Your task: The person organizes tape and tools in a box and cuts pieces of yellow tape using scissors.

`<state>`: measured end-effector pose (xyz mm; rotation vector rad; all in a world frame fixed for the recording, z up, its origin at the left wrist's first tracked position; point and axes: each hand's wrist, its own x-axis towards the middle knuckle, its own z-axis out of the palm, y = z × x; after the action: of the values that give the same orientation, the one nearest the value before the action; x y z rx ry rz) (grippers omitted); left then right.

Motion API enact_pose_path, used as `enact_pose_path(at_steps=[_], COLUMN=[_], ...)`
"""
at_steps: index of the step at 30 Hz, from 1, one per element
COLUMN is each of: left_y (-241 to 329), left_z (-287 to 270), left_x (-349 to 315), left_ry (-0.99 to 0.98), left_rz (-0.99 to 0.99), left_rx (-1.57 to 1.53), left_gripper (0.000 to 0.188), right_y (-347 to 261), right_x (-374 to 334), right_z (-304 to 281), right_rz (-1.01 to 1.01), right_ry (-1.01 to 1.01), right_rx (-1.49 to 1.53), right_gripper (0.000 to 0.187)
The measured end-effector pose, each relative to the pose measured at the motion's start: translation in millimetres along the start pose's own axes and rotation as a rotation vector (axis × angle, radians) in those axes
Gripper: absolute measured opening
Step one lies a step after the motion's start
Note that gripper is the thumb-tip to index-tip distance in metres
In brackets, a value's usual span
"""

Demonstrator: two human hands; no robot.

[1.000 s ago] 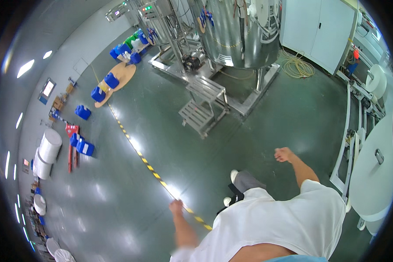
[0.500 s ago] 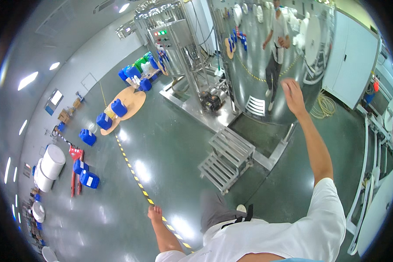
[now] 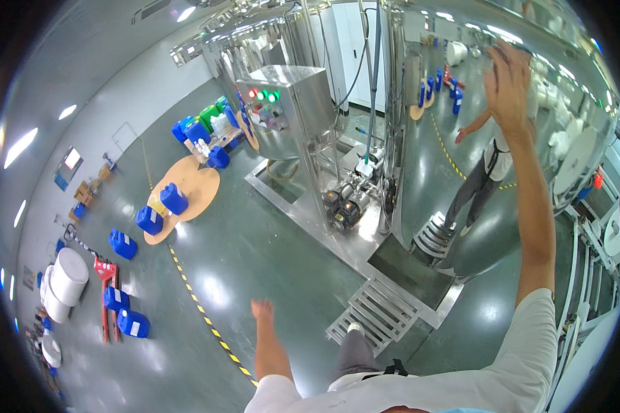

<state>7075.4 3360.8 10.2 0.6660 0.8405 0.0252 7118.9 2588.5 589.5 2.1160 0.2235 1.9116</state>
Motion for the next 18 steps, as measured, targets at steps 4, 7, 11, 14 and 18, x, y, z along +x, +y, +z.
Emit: enact_pose_path(at_steps=[4,7,11,14,18], left_y=[87.5,52.9,115.9,156.3,107.7], left_z=[219.0,405.9,559.5,635.0,689.4], left_x=[80.8,98.3,118.5,123.8,130.0], left_ry=[-0.324,-0.479,-0.673,-0.657,-0.709], left_rz=[0.211,0.309,0.463,0.555,0.285], left_rx=[0.275,0.423,0.401,0.491,0.644], left_gripper=[0.086,0.090,0.104,0.107,0.121], right_y=[-5.9,-14.6,-21.3,-9.2,2.7], right_x=[-12.3,-20.0,-19.7,-25.9,-27.3], right_z=[35.1,46.4,63.2,54.7,54.3], right_rz=[0.027,-0.002,0.023,0.049,-0.072], right_ry=[-0.114,-0.250,-0.318,-0.385,-0.468], right_rx=[-0.092,-0.177,-0.215,-0.231,-0.206], right_gripper=[0.058,0.062,0.071,0.076,0.065])
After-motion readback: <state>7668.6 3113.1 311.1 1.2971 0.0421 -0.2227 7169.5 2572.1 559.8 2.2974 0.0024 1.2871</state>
